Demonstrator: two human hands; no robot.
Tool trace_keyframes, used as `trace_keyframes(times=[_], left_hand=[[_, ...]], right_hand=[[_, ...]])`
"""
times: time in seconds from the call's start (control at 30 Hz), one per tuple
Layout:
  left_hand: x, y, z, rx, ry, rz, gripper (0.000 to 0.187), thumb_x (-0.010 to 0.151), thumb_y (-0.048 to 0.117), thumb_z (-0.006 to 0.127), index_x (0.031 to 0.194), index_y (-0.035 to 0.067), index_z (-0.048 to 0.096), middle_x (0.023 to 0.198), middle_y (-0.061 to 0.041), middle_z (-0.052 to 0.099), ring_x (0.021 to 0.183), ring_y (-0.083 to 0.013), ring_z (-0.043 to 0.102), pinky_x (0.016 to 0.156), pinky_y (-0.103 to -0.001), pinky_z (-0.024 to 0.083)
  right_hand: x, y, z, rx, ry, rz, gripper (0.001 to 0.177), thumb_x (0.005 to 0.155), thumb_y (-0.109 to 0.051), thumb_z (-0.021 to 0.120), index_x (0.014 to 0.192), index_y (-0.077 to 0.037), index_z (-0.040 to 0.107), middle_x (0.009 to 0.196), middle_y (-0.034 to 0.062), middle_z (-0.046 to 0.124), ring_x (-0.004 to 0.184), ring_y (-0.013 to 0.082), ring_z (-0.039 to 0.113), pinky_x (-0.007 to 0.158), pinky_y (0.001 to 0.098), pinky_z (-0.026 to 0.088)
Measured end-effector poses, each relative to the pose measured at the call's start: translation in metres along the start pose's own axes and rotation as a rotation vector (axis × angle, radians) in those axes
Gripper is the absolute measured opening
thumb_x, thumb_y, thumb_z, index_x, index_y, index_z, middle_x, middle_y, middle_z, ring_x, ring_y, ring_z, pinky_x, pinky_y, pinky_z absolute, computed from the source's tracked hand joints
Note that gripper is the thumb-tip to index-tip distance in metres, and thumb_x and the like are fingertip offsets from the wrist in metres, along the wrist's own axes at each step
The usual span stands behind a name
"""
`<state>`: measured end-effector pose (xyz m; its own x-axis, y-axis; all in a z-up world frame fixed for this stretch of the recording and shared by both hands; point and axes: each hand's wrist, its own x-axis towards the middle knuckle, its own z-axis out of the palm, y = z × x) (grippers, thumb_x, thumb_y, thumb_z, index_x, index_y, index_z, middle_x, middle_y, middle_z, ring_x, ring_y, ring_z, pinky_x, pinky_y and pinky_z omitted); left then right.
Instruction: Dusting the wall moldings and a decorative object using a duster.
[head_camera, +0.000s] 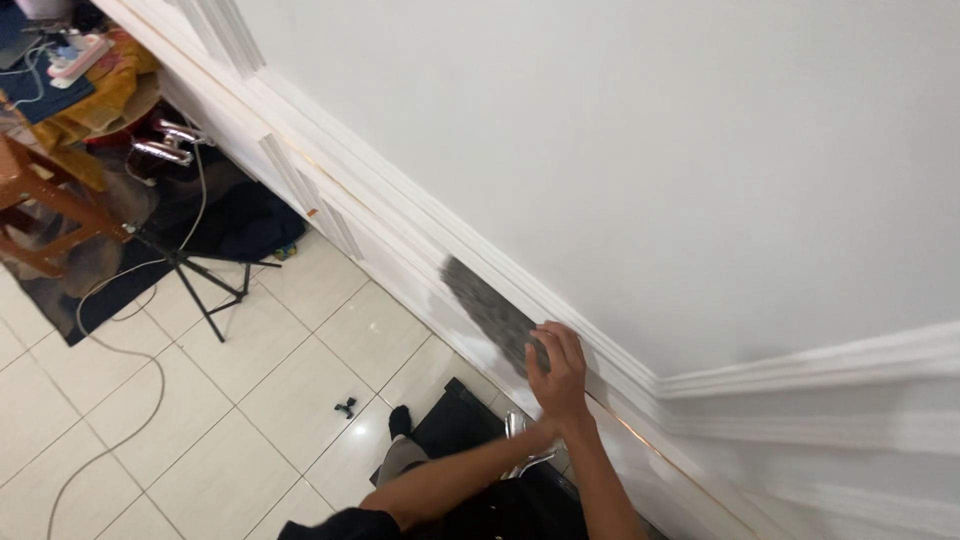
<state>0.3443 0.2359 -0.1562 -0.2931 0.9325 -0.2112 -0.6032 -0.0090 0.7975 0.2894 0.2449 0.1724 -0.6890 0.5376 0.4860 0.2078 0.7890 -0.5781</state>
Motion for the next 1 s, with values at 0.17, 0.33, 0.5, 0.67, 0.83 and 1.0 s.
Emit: trace_keyframes(times=[0.17,0.33,0.5,0.67,0.83,1.0], left_hand=[[-0.007,0.074,-0.012,-0.071,-0.009,-0.195,0.040,0.107,0.027,0.060,0.134,0.000,0.050,0.122,-0.015,0.056,0.112,-0.0267,0.056,0.091,-0.040,0.050],[0.001,0.208,-0.122,-0.256,0.518,-0.147,0.049,0.095,0.062,0.048,0.097,0.016,0.066,0.069,-0.006,0.061,0.056,-0.0193,0.059,0.051,-0.036,0.046],[0.001,0.282,-0.248,-0.864,-0.045,0.019,0.087,0.091,0.095,0.040,0.058,0.015,0.050,0.053,-0.001,0.041,0.046,-0.0154,0.041,0.045,-0.030,0.041],[-0.008,0.349,-0.288,-1.213,0.019,0.009,0.093,0.081,0.095,0.030,0.051,0.008,0.041,0.066,-0.008,0.043,0.063,-0.0194,0.045,0.046,-0.028,0.039],[-0.009,0.353,-0.337,-1.271,-0.351,0.334,0.091,0.092,0.089,0.029,0.058,0.006,0.044,0.065,-0.005,0.035,0.061,-0.0182,0.040,0.045,-0.030,0.043],[-0.011,0.372,-0.347,-1.172,-0.328,0.297,0.090,0.091,0.089,0.030,0.057,0.007,0.046,0.062,-0.003,0.033,0.059,-0.0167,0.037,0.043,-0.028,0.038]], right_hand=[[0.041,-0.006,0.023,0.084,-0.046,-0.207,0.018,0.087,-0.004,0.072,0.104,0.000,0.069,0.110,0.0137,0.067,0.108,0.0342,0.065,0.096,0.0452,0.052],[0.057,-0.005,0.064,0.082,-0.094,-0.256,0.012,0.086,-0.003,0.072,0.098,0.000,0.068,0.107,0.0134,0.067,0.103,0.0340,0.066,0.089,0.0440,0.053],[0.085,-0.020,0.123,0.093,-0.074,-0.220,0.010,0.086,-0.001,0.071,0.096,-0.002,0.069,0.104,0.0111,0.068,0.100,0.0310,0.067,0.087,0.0415,0.054],[0.133,-0.041,0.187,0.083,-0.086,-0.226,0.009,0.085,0.000,0.071,0.094,-0.003,0.070,0.101,0.0110,0.069,0.095,0.0300,0.068,0.083,0.0409,0.054],[0.165,-0.046,0.225,0.124,-0.037,-0.189,0.008,0.087,0.000,0.070,0.095,-0.002,0.069,0.099,0.0121,0.071,0.089,0.0300,0.072,0.077,0.0382,0.058],[0.161,-0.033,0.232,0.099,-0.121,-0.089,0.007,0.090,-0.002,0.069,0.096,-0.002,0.069,0.096,0.0116,0.073,0.087,0.0291,0.072,0.075,0.0363,0.058]])
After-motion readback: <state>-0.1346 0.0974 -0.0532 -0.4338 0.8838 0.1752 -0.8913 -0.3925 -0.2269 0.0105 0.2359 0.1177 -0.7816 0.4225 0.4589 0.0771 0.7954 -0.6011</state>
